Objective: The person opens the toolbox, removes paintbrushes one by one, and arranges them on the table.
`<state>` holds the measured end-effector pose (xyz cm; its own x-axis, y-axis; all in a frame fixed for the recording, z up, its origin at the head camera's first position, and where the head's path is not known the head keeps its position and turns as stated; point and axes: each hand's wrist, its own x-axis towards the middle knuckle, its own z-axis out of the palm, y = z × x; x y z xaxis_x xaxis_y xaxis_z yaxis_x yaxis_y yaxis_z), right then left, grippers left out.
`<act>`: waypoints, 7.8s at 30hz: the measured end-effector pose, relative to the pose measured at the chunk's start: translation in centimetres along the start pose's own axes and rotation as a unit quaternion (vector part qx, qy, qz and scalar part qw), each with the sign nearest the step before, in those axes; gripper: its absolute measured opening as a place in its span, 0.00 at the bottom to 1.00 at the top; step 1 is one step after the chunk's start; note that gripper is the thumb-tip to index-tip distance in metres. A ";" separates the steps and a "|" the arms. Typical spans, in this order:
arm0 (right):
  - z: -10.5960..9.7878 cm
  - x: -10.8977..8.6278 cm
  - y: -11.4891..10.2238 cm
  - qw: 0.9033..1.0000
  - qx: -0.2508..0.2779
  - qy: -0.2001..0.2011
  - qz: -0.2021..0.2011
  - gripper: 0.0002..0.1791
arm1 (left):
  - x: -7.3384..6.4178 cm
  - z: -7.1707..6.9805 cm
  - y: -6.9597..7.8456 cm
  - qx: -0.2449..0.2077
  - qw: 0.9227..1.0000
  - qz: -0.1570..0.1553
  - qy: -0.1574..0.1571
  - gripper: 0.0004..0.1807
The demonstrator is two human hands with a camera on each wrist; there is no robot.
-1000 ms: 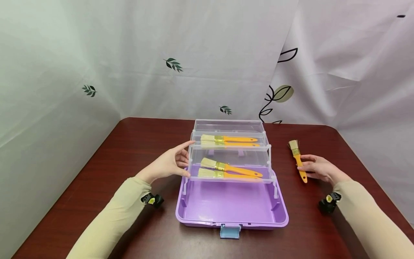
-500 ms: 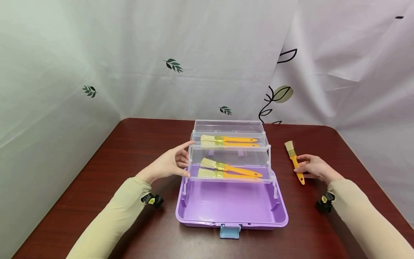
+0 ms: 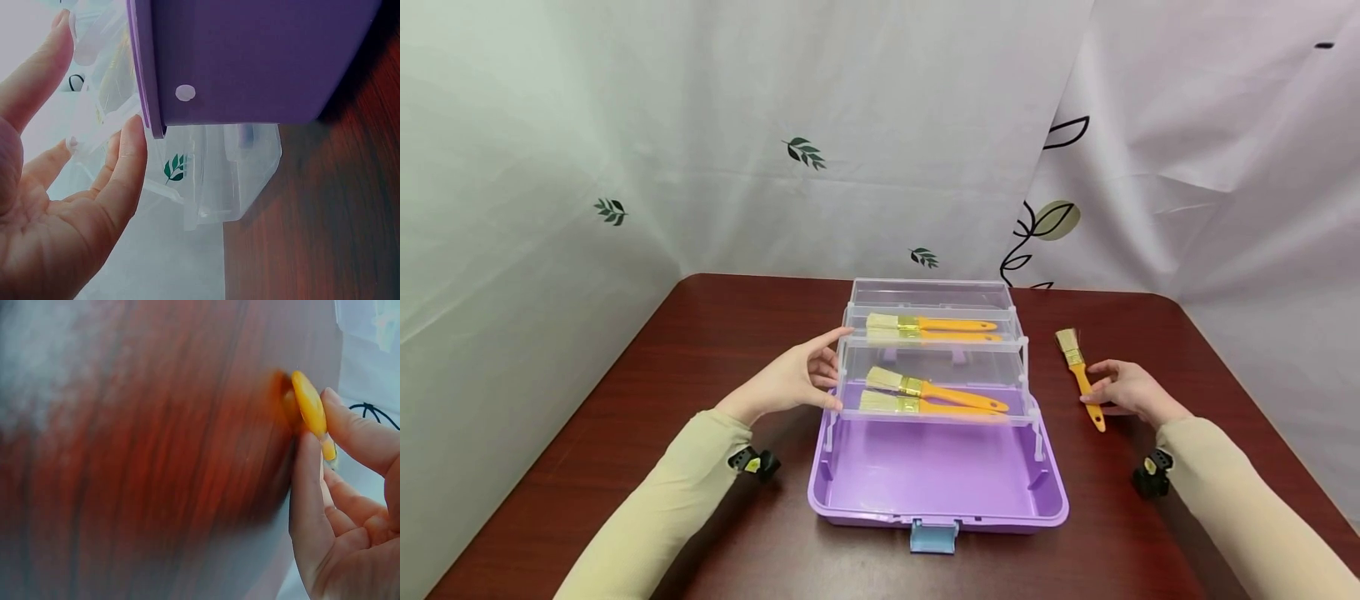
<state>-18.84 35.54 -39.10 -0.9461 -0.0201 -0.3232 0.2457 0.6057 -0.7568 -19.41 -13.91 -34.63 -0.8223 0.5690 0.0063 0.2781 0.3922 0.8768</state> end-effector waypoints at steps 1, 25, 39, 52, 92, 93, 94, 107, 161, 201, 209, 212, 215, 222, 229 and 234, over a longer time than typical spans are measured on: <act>0.0 0.0 0.1 1.000 -0.002 0.002 0.000 0.40 | 0.0 0.0 0.0 0.000 1.000 0.000 0.001 0.58; -1.9 -0.6 0.6 0.997 0.048 0.013 -0.059 0.40 | 0.0 0.0 0.1 0.004 1.000 -0.003 0.001 0.58; -0.4 -1.1 -1.2 0.978 0.147 -0.058 -0.133 0.14 | -0.1 0.0 0.2 -0.001 1.000 -0.007 0.005 0.58; 1.0 -1.9 -4.8 0.970 0.145 -0.088 -0.174 0.13 | 0.0 0.0 0.1 -0.003 1.000 -0.008 0.005 0.58; 4.4 -0.1 -19.5 0.953 -0.122 -0.100 -0.259 0.22 | -0.1 0.0 0.1 0.001 1.000 -0.004 0.004 0.58; 4.6 0.1 -19.7 0.950 -0.140 -0.102 -0.259 0.22 | -0.1 0.0 0.1 0.001 1.000 -0.004 0.003 0.58; 4.7 0.2 -19.9 0.947 -0.158 -0.106 -0.259 0.22 | -0.1 0.0 0.1 0.002 1.000 -0.004 0.002 0.58; 5.6 1.1 -21.0 0.917 -0.257 -0.152 -0.264 0.19 | -0.1 -0.1 0.0 0.002 1.000 0.005 0.002 0.58; 6.2 2.7 -23.0 0.867 -0.346 -0.261 -0.245 0.29 | 0.1 0.1 0.1 -0.003 1.000 -0.006 0.000 0.58; 5.7 3.8 -22.2 0.930 -0.173 -0.251 -0.206 0.24 | 0.0 0.1 0.0 -0.011 1.000 -0.006 0.005 0.58; 6.0 4.0 -21.9 0.940 -0.140 -0.235 -0.205 0.26 | 0.0 0.0 0.0 -0.006 1.000 -0.008 0.004 0.58; 6.1 4.1 -21.8 0.945 -0.123 -0.223 -0.203 0.27 | 0.0 0.0 0.0 -0.004 1.000 -0.009 0.004 0.58; 6.1 4.0 -21.9 0.953 -0.098 -0.212 -0.191 0.27 | 0.1 0.0 0.0 -0.004 1.000 -0.007 0.003 0.58; 6.0 3.6 -22.1 0.965 -0.004 -0.188 -0.185 0.27 | 0.1 0.0 0.0 0.005 1.000 -0.010 0.001 0.58; 5.8 2.9 -22.3 0.961 0.089 -0.188 -0.183 0.27 | 0.0 0.0 0.2 0.003 1.000 -0.012 0.005 0.58; 5.8 2.4 -22.3 0.957 0.128 -0.193 -0.176 0.27 | 0.0 0.0 0.1 -0.003 1.000 -0.011 0.005 0.58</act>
<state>-25.38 17.36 -26.28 -0.8432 -0.5094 -0.1717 0.0173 0.2936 -0.9558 -19.43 -13.85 -34.53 -0.8335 0.5525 -0.0083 0.2568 0.4006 0.8795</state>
